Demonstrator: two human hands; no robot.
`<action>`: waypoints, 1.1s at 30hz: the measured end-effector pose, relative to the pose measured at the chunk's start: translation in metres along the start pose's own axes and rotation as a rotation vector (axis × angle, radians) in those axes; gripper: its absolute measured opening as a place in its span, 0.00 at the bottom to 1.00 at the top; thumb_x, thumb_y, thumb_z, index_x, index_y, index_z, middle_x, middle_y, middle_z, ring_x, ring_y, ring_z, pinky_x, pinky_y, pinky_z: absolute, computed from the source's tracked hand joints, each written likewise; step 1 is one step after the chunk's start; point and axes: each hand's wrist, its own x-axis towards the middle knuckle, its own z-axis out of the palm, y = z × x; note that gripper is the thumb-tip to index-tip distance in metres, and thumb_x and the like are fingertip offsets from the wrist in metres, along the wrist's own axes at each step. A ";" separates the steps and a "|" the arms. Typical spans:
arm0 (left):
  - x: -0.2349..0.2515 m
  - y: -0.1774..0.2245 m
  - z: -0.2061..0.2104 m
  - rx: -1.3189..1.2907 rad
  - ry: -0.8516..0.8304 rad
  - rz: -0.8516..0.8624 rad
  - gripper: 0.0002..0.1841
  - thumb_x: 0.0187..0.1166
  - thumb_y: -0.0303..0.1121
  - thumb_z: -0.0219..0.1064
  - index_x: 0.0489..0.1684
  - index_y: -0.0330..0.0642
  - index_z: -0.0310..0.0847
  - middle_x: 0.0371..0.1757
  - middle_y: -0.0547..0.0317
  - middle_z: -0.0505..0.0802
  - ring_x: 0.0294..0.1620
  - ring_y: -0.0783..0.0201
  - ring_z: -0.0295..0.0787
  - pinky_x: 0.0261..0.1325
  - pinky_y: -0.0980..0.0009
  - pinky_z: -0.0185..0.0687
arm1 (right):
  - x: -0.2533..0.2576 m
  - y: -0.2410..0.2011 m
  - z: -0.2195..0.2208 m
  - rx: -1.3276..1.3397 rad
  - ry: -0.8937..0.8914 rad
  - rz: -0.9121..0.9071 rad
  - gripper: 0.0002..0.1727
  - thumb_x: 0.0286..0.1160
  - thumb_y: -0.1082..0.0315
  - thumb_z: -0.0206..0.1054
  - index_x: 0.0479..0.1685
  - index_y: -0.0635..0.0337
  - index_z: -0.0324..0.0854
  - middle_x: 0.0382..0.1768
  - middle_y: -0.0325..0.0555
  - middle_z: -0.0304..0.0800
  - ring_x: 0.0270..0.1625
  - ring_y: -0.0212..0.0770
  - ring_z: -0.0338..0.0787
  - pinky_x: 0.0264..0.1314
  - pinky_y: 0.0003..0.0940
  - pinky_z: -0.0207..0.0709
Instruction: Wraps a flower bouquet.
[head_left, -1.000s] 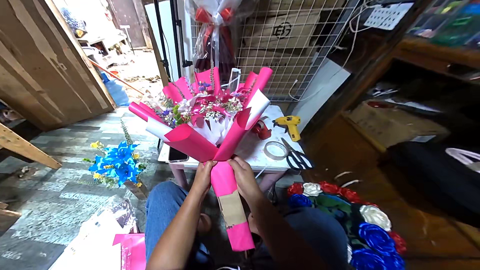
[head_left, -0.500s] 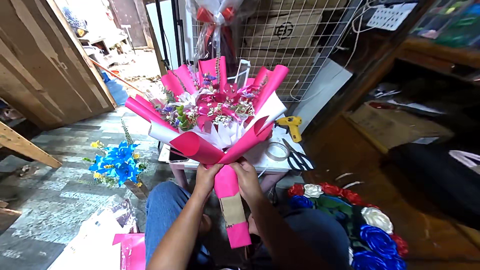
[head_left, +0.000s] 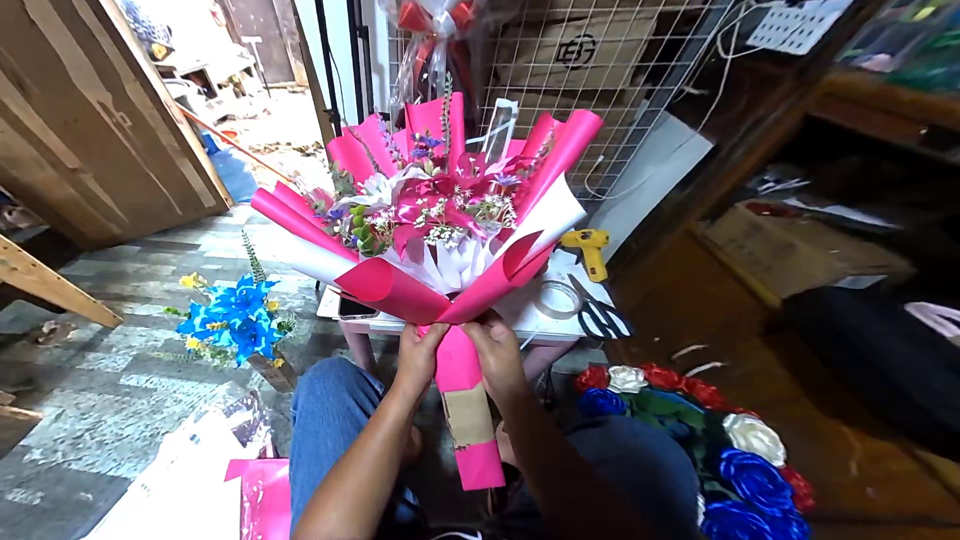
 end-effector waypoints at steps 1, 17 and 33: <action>0.000 0.001 0.000 -0.002 -0.013 -0.005 0.08 0.82 0.24 0.57 0.54 0.34 0.76 0.34 0.58 0.94 0.35 0.69 0.93 0.46 0.69 0.91 | 0.000 -0.001 -0.001 -0.015 -0.002 0.000 0.16 0.76 0.77 0.66 0.61 0.69 0.81 0.46 0.45 0.92 0.48 0.28 0.91 0.56 0.26 0.85; 0.004 -0.003 0.002 -0.072 -0.059 -0.174 0.08 0.85 0.23 0.58 0.57 0.32 0.74 0.36 0.53 0.93 0.37 0.65 0.93 0.48 0.66 0.91 | 0.004 0.004 -0.007 -0.067 0.050 0.085 0.20 0.77 0.75 0.67 0.67 0.71 0.75 0.52 0.51 0.90 0.53 0.32 0.89 0.59 0.28 0.83; 0.006 -0.014 0.007 -0.051 0.148 -0.146 0.18 0.80 0.20 0.65 0.64 0.30 0.67 0.44 0.46 0.90 0.37 0.61 0.93 0.44 0.65 0.92 | 0.008 0.019 -0.006 -0.063 0.076 0.142 0.16 0.79 0.74 0.66 0.62 0.71 0.78 0.51 0.54 0.89 0.50 0.34 0.90 0.56 0.31 0.84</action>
